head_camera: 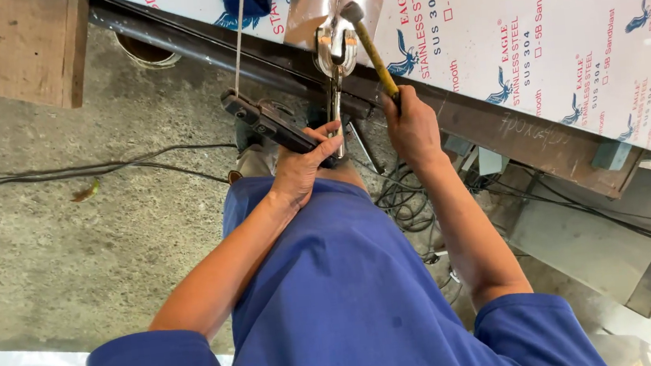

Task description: The person TIG-welds a stainless steel pipe clamped to a workbench, striking an arc along the joint in several passes. Between welds they wipe the pipe with a blue cloth, tap the weld with a hammer, and reposition the locking clamp before resuming welding.

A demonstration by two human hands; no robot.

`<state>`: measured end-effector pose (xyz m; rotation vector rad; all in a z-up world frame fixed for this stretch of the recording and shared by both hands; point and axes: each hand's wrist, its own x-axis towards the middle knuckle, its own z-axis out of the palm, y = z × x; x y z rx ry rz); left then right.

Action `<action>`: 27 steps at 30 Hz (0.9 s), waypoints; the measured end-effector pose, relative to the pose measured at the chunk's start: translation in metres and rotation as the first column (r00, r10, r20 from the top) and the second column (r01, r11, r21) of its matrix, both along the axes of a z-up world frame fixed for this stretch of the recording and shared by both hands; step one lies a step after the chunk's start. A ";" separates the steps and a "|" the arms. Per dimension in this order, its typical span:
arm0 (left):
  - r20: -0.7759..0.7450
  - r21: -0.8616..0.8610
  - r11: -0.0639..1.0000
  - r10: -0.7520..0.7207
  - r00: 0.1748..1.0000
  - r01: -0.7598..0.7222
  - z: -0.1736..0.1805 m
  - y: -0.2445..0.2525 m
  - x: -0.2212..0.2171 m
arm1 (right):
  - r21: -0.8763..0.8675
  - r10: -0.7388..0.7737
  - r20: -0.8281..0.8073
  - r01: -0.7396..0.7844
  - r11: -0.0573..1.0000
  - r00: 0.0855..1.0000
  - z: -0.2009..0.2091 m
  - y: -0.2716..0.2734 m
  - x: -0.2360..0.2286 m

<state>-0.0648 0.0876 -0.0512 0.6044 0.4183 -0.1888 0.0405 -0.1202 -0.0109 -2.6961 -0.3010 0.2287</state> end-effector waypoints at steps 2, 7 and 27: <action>-0.002 -0.008 1.000 0.006 1.000 -0.006 0.000 0.000 0.000 | -0.030 0.027 0.000 -0.027 0.999 1.000 0.000 0.003 0.003; 0.005 -0.019 0.999 0.026 1.000 -0.026 -0.006 -0.001 -0.003 | -0.164 0.027 -0.068 -0.038 0.986 0.997 0.000 0.006 0.010; -0.019 0.047 0.999 -0.007 1.000 0.008 0.005 0.001 -0.003 | 0.023 -0.155 0.063 0.153 0.988 0.986 -0.028 -0.020 0.023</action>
